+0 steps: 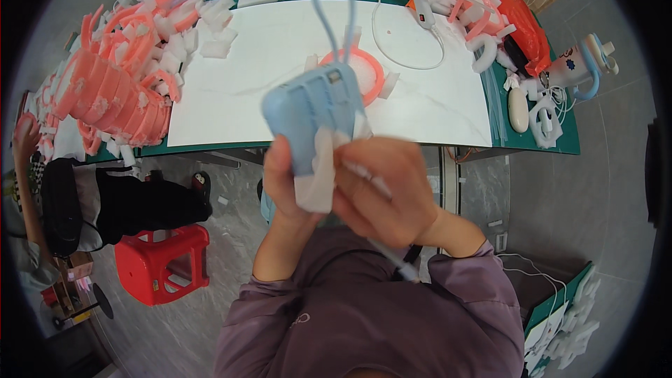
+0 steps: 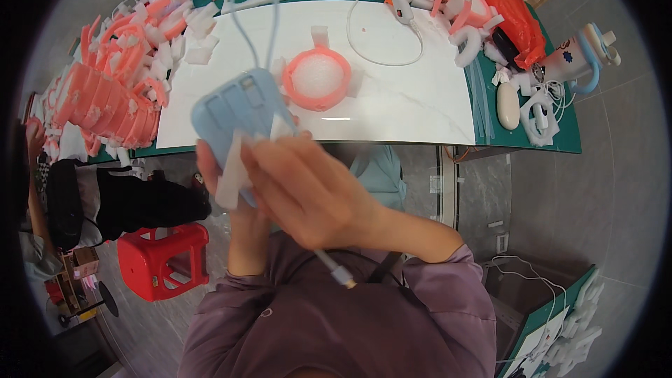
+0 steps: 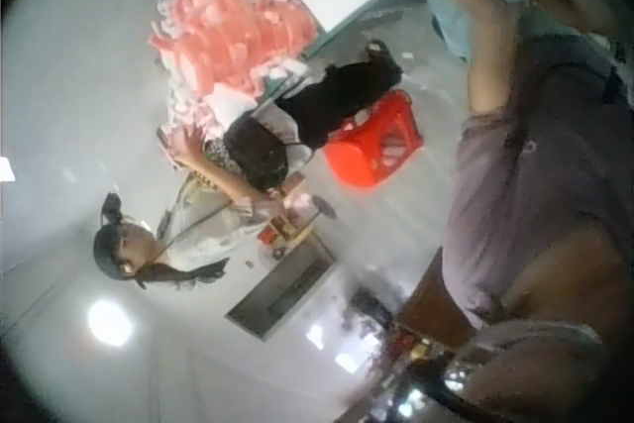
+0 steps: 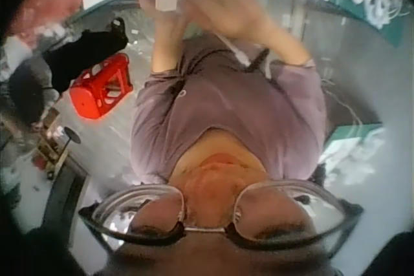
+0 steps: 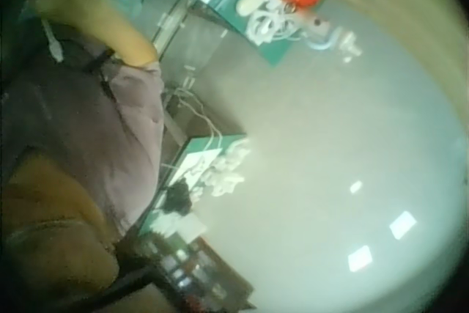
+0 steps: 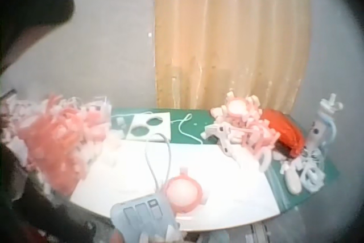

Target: The recorder uses a white cloth to wipe down and clean a light blue power bank.

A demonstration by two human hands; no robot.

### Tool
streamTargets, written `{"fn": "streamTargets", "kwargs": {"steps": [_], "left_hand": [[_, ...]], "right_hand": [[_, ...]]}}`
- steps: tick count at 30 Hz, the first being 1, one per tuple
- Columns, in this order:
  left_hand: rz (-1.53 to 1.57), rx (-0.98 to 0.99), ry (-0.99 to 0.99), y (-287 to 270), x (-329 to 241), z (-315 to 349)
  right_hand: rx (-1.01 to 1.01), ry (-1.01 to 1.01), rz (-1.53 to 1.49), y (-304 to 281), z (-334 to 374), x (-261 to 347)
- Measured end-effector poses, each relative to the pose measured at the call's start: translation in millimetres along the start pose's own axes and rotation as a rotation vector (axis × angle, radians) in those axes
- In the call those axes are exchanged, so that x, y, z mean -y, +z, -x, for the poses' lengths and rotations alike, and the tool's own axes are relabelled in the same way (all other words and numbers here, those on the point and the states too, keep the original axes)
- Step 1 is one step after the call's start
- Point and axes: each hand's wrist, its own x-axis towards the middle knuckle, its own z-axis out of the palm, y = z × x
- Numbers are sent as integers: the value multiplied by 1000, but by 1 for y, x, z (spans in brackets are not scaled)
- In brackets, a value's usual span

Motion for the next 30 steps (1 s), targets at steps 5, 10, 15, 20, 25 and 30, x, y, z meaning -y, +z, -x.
{"fn": "streamTargets", "kwargs": {"steps": [5,10,15,20,25,30], "left_hand": [[397,201,-47,-9,0,-8],[161,83,-53,-10,-2,-2],[590,201,-49,-6,0,1],[-203,-130,-11,11,-12,-6],[213,-7,-110,-3,-19,-18],[326,54,-87,3,-24,-18]], "right_hand": [[9,-14,17,-2,11,12],[43,-61,138,-6,10,12],[35,-122,197,-12,-13,-9],[118,-131,173,-6,-2,-4],[136,-222,98,1,23,8],[84,-151,-38,9,38,12]]}}
